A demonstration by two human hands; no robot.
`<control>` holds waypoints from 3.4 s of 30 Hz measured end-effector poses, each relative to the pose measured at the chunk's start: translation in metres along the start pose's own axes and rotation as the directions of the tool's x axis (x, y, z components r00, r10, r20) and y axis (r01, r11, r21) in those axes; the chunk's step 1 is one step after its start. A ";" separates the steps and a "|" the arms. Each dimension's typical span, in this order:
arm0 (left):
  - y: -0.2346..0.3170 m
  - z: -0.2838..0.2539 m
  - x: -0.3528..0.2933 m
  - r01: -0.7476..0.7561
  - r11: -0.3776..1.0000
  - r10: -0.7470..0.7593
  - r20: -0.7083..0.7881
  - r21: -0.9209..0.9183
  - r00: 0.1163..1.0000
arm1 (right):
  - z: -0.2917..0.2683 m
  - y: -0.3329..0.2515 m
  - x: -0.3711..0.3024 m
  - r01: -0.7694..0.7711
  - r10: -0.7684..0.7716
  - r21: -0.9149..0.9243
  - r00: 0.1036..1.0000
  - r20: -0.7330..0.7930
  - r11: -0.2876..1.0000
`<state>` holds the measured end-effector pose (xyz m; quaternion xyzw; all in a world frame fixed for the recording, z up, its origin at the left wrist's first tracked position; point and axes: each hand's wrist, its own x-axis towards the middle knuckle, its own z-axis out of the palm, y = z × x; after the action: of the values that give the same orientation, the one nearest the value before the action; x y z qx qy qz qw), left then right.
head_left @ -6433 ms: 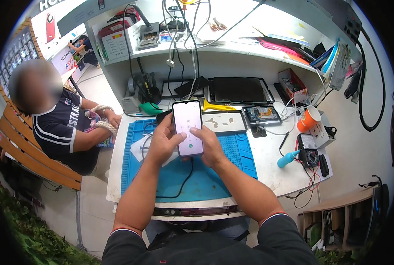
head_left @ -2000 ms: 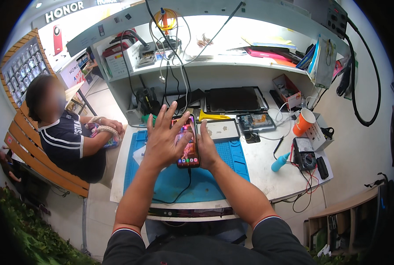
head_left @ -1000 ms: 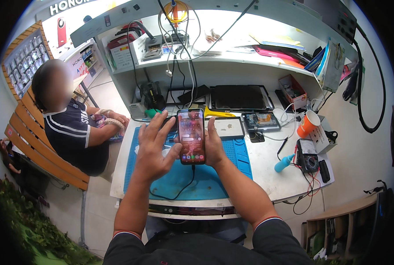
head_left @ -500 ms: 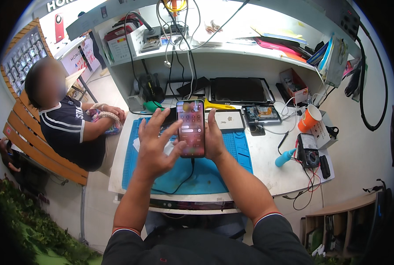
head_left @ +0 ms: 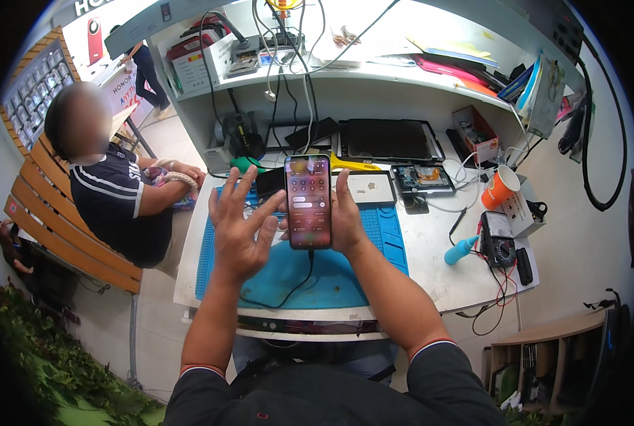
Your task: The person tests a mobile phone by navigating through various menus, dialing numbers, and checking the screen display using different solid color backgrounds. The person then picks up another mobile device and connects it to a charging cable.
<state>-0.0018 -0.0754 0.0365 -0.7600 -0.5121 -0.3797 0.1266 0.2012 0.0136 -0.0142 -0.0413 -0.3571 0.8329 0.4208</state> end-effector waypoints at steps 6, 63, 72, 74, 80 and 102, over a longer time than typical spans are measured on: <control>0.001 -0.002 -0.002 -0.056 0.998 0.056 0.012 0.021 0.998 | 0.007 0.002 0.002 0.047 -0.051 -0.056 0.996 -0.071 0.997; 0.014 0.019 0.001 -0.119 0.993 0.118 0.161 -0.003 0.980 | 0.013 -0.001 -0.001 0.075 -0.087 -0.123 0.992 -0.094 0.990; 0.018 0.014 -0.002 -0.181 0.983 0.184 0.149 -0.030 0.972 | 0.013 0.000 0.002 0.090 -0.097 -0.139 0.994 -0.049 0.986; 0.018 0.012 -0.005 -0.183 0.983 0.185 0.120 -0.029 0.975 | 0.003 0.002 0.003 0.088 -0.090 -0.081 0.996 -0.026 0.993; 0.006 0.003 -0.011 -0.102 0.994 0.103 0.034 -0.031 0.994 | -0.007 0.004 0.003 0.035 -0.034 -0.038 0.999 0.022 0.999; 0.012 0.009 -0.031 -0.080 0.997 0.081 0.102 -0.013 0.992 | -0.003 0.003 0.004 0.034 -0.035 -0.015 0.997 -0.064 0.999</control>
<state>0.0066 -0.0963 0.0111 -0.7989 -0.4854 -0.3371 0.1120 0.1978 0.0167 -0.0180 -0.0646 -0.3497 0.8213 0.4460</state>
